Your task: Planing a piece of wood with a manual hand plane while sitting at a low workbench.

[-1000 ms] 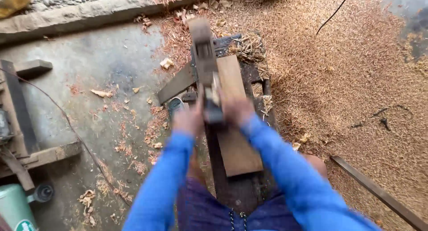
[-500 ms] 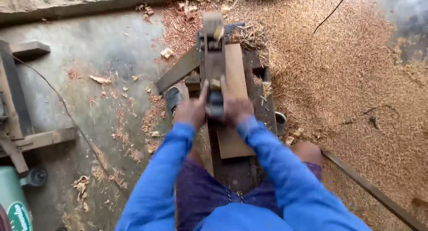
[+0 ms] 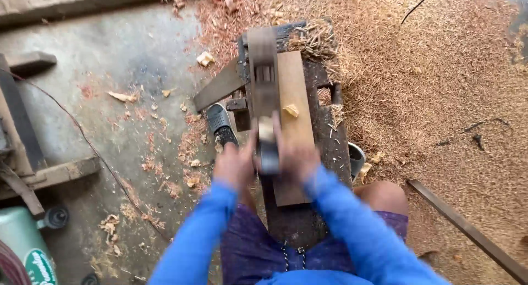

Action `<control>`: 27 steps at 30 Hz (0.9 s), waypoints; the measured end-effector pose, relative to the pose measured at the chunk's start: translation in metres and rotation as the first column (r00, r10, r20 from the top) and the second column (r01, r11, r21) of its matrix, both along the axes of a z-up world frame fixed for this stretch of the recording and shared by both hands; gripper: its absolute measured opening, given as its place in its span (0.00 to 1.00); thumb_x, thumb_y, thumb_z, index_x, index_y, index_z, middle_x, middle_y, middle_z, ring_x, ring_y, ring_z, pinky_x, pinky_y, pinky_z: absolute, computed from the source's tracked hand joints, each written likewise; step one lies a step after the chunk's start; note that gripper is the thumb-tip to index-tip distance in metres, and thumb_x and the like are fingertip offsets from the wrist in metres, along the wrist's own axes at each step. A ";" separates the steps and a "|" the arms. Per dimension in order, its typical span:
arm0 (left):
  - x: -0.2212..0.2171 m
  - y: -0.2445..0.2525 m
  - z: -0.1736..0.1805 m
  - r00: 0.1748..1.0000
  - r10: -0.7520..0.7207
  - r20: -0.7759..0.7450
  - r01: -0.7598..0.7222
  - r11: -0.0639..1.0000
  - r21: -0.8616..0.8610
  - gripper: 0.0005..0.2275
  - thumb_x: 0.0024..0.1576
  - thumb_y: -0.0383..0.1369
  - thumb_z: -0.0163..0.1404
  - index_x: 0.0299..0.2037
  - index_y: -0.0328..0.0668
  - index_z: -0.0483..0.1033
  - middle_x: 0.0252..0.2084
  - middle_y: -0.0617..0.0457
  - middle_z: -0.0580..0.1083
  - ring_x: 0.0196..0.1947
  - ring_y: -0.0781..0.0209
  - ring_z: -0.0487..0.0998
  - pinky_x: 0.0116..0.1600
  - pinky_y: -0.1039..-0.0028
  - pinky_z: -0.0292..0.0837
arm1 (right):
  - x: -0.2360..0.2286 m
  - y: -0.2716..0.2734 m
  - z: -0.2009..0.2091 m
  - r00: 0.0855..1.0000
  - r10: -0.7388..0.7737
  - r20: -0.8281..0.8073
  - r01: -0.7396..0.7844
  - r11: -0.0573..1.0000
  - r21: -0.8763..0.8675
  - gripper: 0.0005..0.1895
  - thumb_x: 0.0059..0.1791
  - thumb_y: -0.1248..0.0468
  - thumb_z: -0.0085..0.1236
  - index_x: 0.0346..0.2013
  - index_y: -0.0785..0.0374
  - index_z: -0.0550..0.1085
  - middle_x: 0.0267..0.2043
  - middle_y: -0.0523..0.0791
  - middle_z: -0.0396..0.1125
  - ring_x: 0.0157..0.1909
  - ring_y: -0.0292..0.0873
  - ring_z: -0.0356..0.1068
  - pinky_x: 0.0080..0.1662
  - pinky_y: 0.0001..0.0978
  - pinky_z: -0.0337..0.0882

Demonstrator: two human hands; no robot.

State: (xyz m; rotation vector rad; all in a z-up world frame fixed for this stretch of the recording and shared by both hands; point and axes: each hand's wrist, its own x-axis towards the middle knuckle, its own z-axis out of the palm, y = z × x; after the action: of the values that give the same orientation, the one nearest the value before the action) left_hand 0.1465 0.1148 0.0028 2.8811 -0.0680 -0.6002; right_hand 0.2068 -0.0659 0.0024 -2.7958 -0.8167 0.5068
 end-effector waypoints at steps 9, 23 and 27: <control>0.177 0.048 -0.041 0.969 0.037 0.246 -0.064 0.993 0.103 0.38 0.59 0.42 0.52 0.78 0.66 0.43 0.37 0.43 0.80 0.39 0.43 0.83 0.53 0.46 0.70 | 0.175 0.050 -0.037 0.946 -0.045 0.321 0.008 0.993 0.114 0.60 0.45 0.27 0.56 0.76 0.66 0.53 0.37 0.57 0.74 0.36 0.59 0.76 0.39 0.52 0.75; 0.222 0.052 -0.043 0.990 0.114 0.086 -0.125 0.982 0.140 0.33 0.61 0.45 0.46 0.76 0.67 0.43 0.42 0.41 0.80 0.39 0.44 0.82 0.40 0.54 0.77 | 0.207 0.067 -0.020 0.981 -0.036 0.190 0.049 0.996 -0.068 0.63 0.41 0.17 0.50 0.76 0.56 0.52 0.35 0.58 0.74 0.33 0.59 0.76 0.37 0.53 0.75; 0.130 0.032 -0.029 0.983 0.051 0.176 -0.067 0.994 0.086 0.36 0.59 0.40 0.47 0.78 0.61 0.43 0.34 0.46 0.80 0.28 0.48 0.82 0.34 0.58 0.76 | 0.114 0.038 -0.012 0.975 -0.117 0.191 0.108 0.993 0.056 0.64 0.42 0.24 0.50 0.78 0.61 0.46 0.31 0.55 0.74 0.26 0.56 0.74 0.28 0.51 0.74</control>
State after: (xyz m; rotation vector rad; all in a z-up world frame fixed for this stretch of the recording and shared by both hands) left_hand 0.2766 0.1467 -0.0257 3.0060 0.0196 -0.3487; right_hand 0.3206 -0.0280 -0.0098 -2.8603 -0.6897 0.1962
